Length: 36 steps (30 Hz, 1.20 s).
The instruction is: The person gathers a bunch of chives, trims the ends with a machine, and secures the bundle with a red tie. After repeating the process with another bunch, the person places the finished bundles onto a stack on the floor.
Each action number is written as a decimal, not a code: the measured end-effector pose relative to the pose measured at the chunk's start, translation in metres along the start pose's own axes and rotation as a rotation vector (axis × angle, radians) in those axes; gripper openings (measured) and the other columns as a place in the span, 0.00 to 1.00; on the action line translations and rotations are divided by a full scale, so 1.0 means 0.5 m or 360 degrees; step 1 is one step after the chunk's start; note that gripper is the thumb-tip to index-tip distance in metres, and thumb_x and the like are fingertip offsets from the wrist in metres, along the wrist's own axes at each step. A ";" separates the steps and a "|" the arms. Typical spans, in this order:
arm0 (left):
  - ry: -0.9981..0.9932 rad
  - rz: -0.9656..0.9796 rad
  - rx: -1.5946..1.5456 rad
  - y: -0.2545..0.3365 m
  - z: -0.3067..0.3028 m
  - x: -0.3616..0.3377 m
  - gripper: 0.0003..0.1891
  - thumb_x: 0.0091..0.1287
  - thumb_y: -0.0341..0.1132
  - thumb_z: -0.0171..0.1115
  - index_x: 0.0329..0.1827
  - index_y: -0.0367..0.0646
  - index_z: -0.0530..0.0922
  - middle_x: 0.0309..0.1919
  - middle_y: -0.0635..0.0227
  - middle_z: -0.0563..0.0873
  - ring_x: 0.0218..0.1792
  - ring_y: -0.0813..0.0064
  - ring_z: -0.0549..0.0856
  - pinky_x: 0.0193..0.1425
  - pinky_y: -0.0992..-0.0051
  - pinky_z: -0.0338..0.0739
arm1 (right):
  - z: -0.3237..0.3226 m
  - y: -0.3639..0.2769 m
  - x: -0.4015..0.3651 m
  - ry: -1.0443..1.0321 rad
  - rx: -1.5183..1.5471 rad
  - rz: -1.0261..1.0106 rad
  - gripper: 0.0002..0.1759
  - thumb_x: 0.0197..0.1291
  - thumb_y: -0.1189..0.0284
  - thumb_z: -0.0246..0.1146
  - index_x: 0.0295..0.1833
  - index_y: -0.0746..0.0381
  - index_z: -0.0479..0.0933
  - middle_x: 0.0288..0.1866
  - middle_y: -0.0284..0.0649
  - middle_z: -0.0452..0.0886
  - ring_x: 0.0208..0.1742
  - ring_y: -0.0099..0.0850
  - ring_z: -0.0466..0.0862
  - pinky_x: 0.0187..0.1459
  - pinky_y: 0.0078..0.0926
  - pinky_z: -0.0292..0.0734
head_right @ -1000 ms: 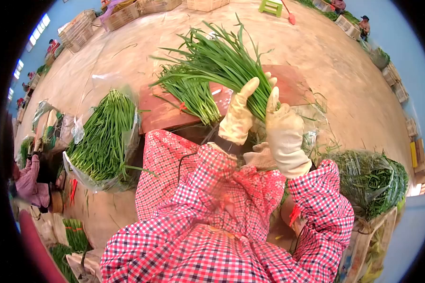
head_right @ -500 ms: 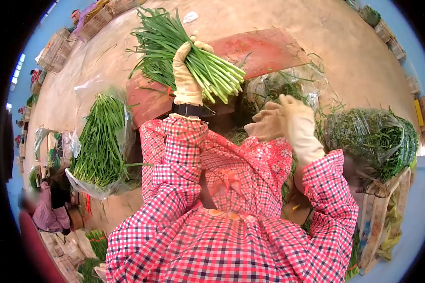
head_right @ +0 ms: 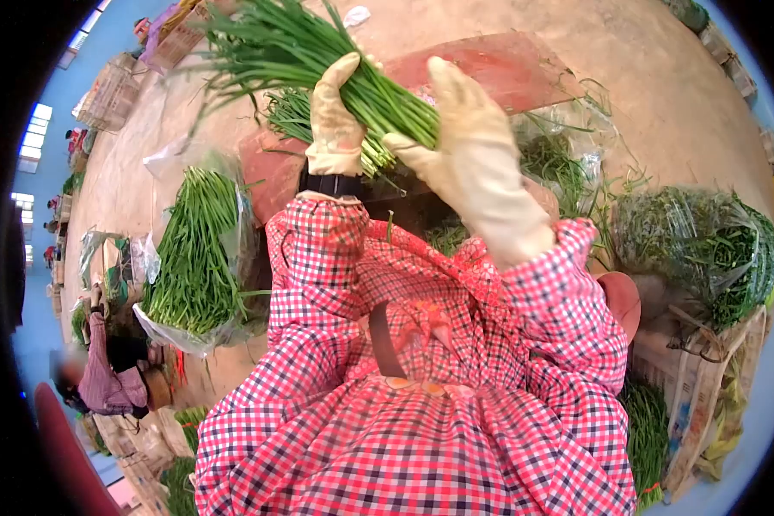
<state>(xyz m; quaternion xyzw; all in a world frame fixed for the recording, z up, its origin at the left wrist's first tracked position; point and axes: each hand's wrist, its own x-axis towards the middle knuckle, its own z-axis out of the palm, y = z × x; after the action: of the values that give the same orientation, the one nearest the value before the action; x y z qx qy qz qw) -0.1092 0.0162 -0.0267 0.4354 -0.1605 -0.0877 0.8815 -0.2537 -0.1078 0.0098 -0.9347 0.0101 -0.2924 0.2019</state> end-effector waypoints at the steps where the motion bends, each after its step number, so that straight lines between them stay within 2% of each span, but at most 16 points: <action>1: 0.0014 0.0130 0.0147 0.000 0.008 -0.002 0.17 0.72 0.41 0.54 0.48 0.33 0.79 0.40 0.59 0.86 0.40 0.67 0.86 0.50 0.71 0.83 | 0.029 -0.005 0.012 -0.0086 -0.0107 -0.0027 0.54 0.50 0.50 0.72 0.72 0.71 0.56 0.70 0.57 0.67 0.70 0.49 0.69 0.71 0.40 0.63; 5: -0.0105 0.0158 0.0560 0.052 0.033 0.035 0.16 0.75 0.38 0.50 0.53 0.35 0.80 0.46 0.57 0.87 0.44 0.70 0.87 0.54 0.74 0.83 | 0.139 0.021 0.087 -0.0035 -0.0247 -0.0055 0.51 0.51 0.52 0.71 0.70 0.74 0.56 0.57 0.53 0.76 0.62 0.47 0.76 0.61 0.40 0.71; 6: -0.0108 0.0155 0.0369 0.066 0.047 0.048 0.15 0.72 0.40 0.53 0.45 0.37 0.81 0.38 0.62 0.87 0.38 0.70 0.86 0.47 0.73 0.82 | 0.157 0.027 0.110 0.0051 -0.0058 0.0000 0.44 0.53 0.63 0.71 0.72 0.63 0.57 0.55 0.52 0.78 0.55 0.49 0.80 0.55 0.43 0.76; 9: -0.0208 0.0035 0.0009 0.069 0.030 0.116 0.12 0.67 0.41 0.60 0.39 0.42 0.83 0.31 0.67 0.87 0.32 0.73 0.85 0.40 0.75 0.81 | 0.146 0.017 0.156 0.0180 0.0454 -0.0005 0.28 0.62 0.52 0.63 0.63 0.55 0.70 0.43 0.43 0.85 0.45 0.40 0.85 0.48 0.28 0.78; 10: -0.0165 -0.0005 0.0010 0.065 0.021 0.122 0.12 0.67 0.41 0.60 0.39 0.42 0.83 0.30 0.67 0.87 0.32 0.73 0.86 0.39 0.75 0.81 | 0.190 0.056 0.163 0.0078 0.0131 -0.0106 0.41 0.55 0.65 0.68 0.73 0.54 0.56 0.50 0.49 0.81 0.48 0.49 0.83 0.48 0.44 0.79; 14: 0.0007 -0.0445 -0.0211 0.008 -0.067 0.127 0.16 0.65 0.43 0.66 0.48 0.40 0.82 0.37 0.68 0.87 0.36 0.74 0.86 0.43 0.74 0.82 | 0.265 0.055 0.143 -0.0395 0.0013 0.0242 0.40 0.58 0.63 0.64 0.74 0.51 0.53 0.51 0.48 0.81 0.41 0.48 0.85 0.40 0.43 0.81; 15: -0.0216 0.0092 0.0627 -0.039 -0.130 0.140 0.14 0.74 0.36 0.52 0.53 0.36 0.80 0.49 0.57 0.86 0.48 0.70 0.86 0.56 0.73 0.82 | 0.294 0.058 0.133 -0.0474 -0.0071 0.0301 0.41 0.58 0.63 0.64 0.74 0.52 0.52 0.51 0.49 0.81 0.41 0.48 0.85 0.41 0.43 0.81; 20: -0.0067 -0.0164 0.0395 -0.104 -0.247 0.131 0.13 0.72 0.28 0.55 0.57 0.38 0.78 0.52 0.58 0.85 0.54 0.68 0.84 0.63 0.70 0.79 | 0.342 0.055 0.090 -0.0827 -0.0194 0.0316 0.44 0.58 0.68 0.61 0.76 0.66 0.48 0.60 0.58 0.76 0.45 0.46 0.85 0.44 0.42 0.81; 21: -0.0088 0.0107 0.0789 -0.109 -0.269 0.116 0.13 0.72 0.28 0.55 0.58 0.38 0.78 0.52 0.58 0.85 0.54 0.68 0.84 0.64 0.69 0.79 | 0.347 0.058 0.092 -0.0904 -0.0164 0.0331 0.45 0.57 0.68 0.61 0.77 0.67 0.47 0.61 0.59 0.75 0.46 0.46 0.85 0.45 0.42 0.81; 24: -0.0042 -0.0014 0.0897 -0.075 -0.297 0.135 0.37 0.55 0.04 0.48 0.66 0.47 0.74 0.53 0.63 0.85 0.51 0.72 0.85 0.59 0.79 0.79 | 0.349 0.089 0.091 -0.1035 -0.0013 0.0372 0.46 0.57 0.67 0.61 0.78 0.62 0.48 0.63 0.56 0.74 0.50 0.48 0.84 0.52 0.42 0.79; 25: -0.0121 0.0263 0.1616 -0.059 -0.305 0.131 0.36 0.55 0.05 0.49 0.66 0.48 0.74 0.53 0.63 0.85 0.50 0.72 0.86 0.58 0.80 0.79 | 0.351 0.098 0.089 -0.1063 0.0040 0.0377 0.46 0.57 0.67 0.61 0.78 0.60 0.48 0.64 0.55 0.74 0.51 0.48 0.83 0.53 0.42 0.78; 30: -0.0311 0.0383 0.2498 -0.034 -0.403 0.229 0.36 0.59 0.16 0.60 0.71 0.57 0.68 0.56 0.67 0.84 0.51 0.75 0.85 0.59 0.82 0.79 | 0.411 0.144 0.091 -0.1020 0.0011 0.0546 0.40 0.58 0.65 0.63 0.76 0.50 0.55 0.58 0.53 0.79 0.50 0.52 0.83 0.51 0.45 0.77; 33: -0.0134 -0.0248 0.3142 0.051 -0.340 0.227 0.35 0.64 0.24 0.63 0.71 0.70 0.67 0.58 0.63 0.82 0.54 0.71 0.84 0.61 0.78 0.79 | 0.431 0.139 0.086 -0.1120 -0.0288 0.0575 0.39 0.60 0.72 0.56 0.76 0.61 0.52 0.56 0.54 0.79 0.51 0.47 0.84 0.50 0.46 0.79; 34: -0.0633 0.0409 0.2867 0.043 -0.476 0.254 0.33 0.66 0.27 0.62 0.73 0.67 0.65 0.58 0.56 0.81 0.54 0.67 0.83 0.62 0.72 0.79 | 0.454 0.152 0.072 -0.1131 -0.0388 0.0494 0.35 0.60 0.75 0.54 0.74 0.67 0.54 0.53 0.54 0.80 0.47 0.47 0.86 0.46 0.46 0.81; 35: -0.0258 -0.0414 0.1594 0.059 -0.511 0.263 0.30 0.68 0.29 0.60 0.74 0.52 0.64 0.57 0.53 0.80 0.53 0.65 0.83 0.62 0.71 0.78 | 0.460 0.153 0.066 -0.1094 -0.0407 0.0489 0.35 0.61 0.75 0.54 0.73 0.69 0.54 0.53 0.54 0.80 0.46 0.47 0.86 0.45 0.45 0.82; 36: -0.0209 -0.0485 0.1255 0.086 -0.549 0.263 0.28 0.69 0.31 0.60 0.72 0.43 0.65 0.58 0.53 0.80 0.54 0.64 0.82 0.62 0.71 0.77 | 0.464 0.153 0.062 -0.1057 -0.0426 0.0483 0.34 0.61 0.75 0.54 0.72 0.71 0.54 0.53 0.54 0.80 0.45 0.47 0.87 0.44 0.44 0.82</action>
<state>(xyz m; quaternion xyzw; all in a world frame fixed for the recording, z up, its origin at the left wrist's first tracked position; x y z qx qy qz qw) 0.1127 0.2067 -0.1215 0.7515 -0.1712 -0.1764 0.6123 -0.0929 -0.0960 -0.1762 -0.9844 0.1203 0.0633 0.1114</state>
